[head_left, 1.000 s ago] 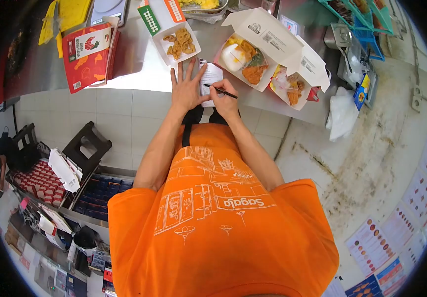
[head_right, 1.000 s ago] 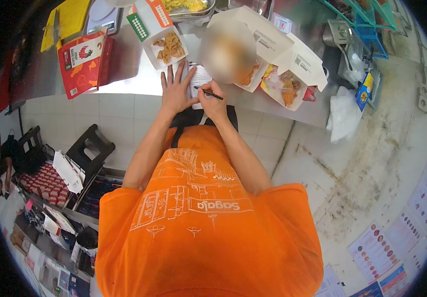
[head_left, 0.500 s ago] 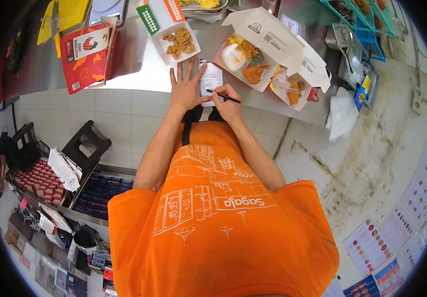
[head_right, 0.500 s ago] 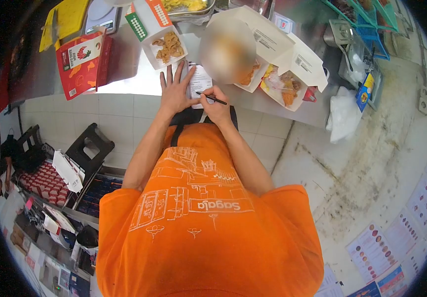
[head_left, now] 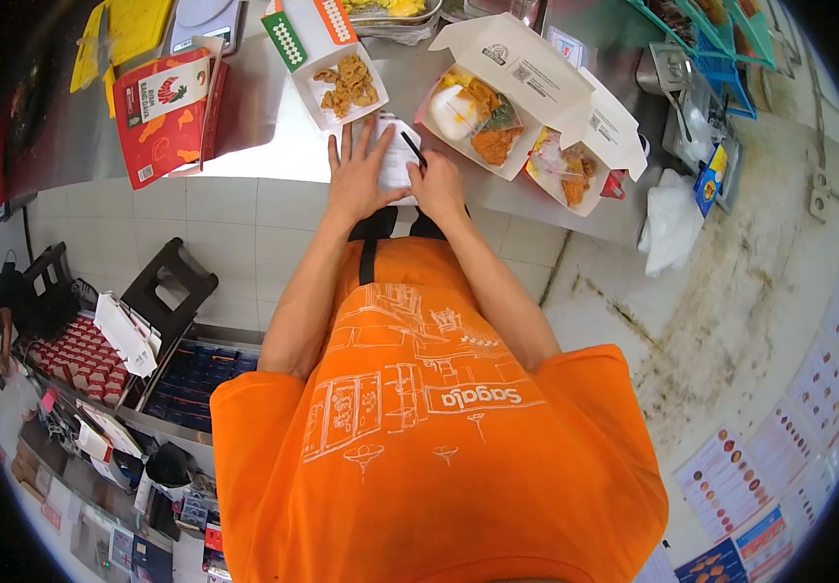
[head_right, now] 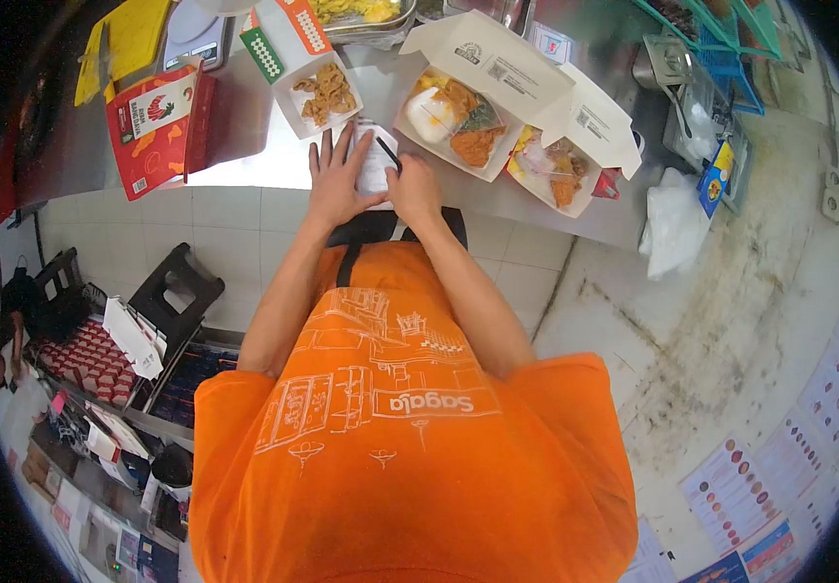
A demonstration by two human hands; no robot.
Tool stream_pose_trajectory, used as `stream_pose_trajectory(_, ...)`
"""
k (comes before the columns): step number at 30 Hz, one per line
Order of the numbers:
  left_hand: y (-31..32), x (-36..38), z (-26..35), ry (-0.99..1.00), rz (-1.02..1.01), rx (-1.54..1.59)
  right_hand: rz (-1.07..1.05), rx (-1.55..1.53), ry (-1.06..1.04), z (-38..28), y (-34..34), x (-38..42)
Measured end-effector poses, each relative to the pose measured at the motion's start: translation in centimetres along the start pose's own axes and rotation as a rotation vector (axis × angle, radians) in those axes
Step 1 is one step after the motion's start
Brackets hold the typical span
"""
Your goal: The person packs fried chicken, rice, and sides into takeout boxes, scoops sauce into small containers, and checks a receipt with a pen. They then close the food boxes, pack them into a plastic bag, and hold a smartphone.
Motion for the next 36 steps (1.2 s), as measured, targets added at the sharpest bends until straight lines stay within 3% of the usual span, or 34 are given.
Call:
stream_pose_trajectory(6,-0.3,0.5,-1.4,0.019,0.091,-0.041,0.086,0.070,-0.069,-2.8,-0.2,-3.1)
stream_pose_trajectory(12,-1.1,0.1,-0.9,-0.042,0.173,-0.159,0.452,-0.247,-0.428,-3.5,-4.3,-0.9)
stream_pose_trajectory(15,-0.5,0.1,-0.8,-0.087,0.180,-0.159,0.010,-0.720,0.314,-0.9,-2.1,0.5)
stream_pose_trajectory(19,-0.3,-0.2,-0.7,-0.102,0.200,-0.170,0.241,-0.824,0.013,-2.1,-0.4,0.1)
stream_pose_trajectory(20,-0.2,-0.1,-0.8,-0.102,0.203,-0.169,0.186,-0.886,0.148,-1.4,0.5,0.3)
stream_pose_trajectory(23,-0.2,-0.3,-0.7,-0.123,0.183,-0.180,0.171,-0.773,0.196,-0.3,1.5,-0.2)
stream_pose_trajectory(30,0.2,-0.3,-0.9,-0.136,0.185,-0.194,0.184,-0.612,0.062,-1.5,0.8,-0.9)
stream_pose_trajectory(33,0.2,-0.3,-0.9,-0.139,0.176,-0.197,0.311,-0.592,0.122,-0.8,0.6,-0.9)
stream_pose_trajectory(36,0.4,-0.3,-0.7,-0.129,0.210,-0.193,0.267,-0.658,0.183,-0.2,0.2,-0.7)
Point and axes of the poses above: each hand's wrist, its own x-axis away from the middle knuckle, its own y-axis out of the palm, z = x × y, the point moved 5 cm from there along -x, towards the middle knuckle, and after that the axes turned 13 degrees about z, right-handed, at the moved point
